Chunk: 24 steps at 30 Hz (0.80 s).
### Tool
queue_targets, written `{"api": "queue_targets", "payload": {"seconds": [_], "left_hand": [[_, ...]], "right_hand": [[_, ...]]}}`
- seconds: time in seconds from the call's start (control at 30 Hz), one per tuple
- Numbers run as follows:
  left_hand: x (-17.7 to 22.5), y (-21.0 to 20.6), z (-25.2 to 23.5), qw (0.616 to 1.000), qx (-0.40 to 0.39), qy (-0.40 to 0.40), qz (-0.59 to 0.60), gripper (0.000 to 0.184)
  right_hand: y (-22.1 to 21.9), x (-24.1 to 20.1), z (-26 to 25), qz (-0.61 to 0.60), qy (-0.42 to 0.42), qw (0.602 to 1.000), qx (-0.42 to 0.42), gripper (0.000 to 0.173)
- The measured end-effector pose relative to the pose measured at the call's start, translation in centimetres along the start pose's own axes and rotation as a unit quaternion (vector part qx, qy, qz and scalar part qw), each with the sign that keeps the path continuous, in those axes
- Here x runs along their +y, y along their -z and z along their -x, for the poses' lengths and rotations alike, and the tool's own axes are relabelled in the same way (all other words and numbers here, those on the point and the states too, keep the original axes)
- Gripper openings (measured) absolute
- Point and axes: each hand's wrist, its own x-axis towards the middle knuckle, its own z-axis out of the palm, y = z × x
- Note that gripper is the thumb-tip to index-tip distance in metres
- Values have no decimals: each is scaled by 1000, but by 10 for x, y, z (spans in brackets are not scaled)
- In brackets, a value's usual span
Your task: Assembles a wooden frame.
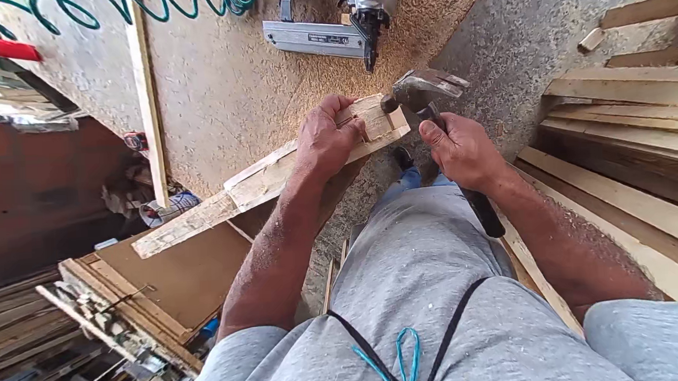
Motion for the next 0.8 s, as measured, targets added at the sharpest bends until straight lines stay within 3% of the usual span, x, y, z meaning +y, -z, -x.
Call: {"api": "queue_targets", "payload": {"seconds": [0.17, 0.3, 0.4, 0.53, 0.6, 0.7, 0.8], "left_hand": [[0, 3, -2, 1000, -1, 3, -1, 34], [-22, 13, -15, 995, -41, -83, 39, 29], [-32, 16, -18, 987, 24, -133, 83, 33], [-36, 8, -14, 978, 89, -151, 110, 26], [-37, 5, -15, 977, 102, -152, 110, 25], [-35, 4, -12, 978, 114, -148, 88, 27], [-32, 3, -9, 974, 136, -156, 88, 26]], "right_hand": [[9, -18, 34, 78, 131, 987, 54, 39], [5, -37, 43, 241, 136, 961, 25, 48], [2, -60, 41, 326, 137, 935, 19, 52], [-9, -89, 49, 353, 219, 908, 51, 47], [-15, -94, 45, 393, 196, 898, 23, 47], [-15, -99, 33, 476, 65, 875, -59, 49], [-10, -118, 42, 492, 101, 864, -6, 48]]}}
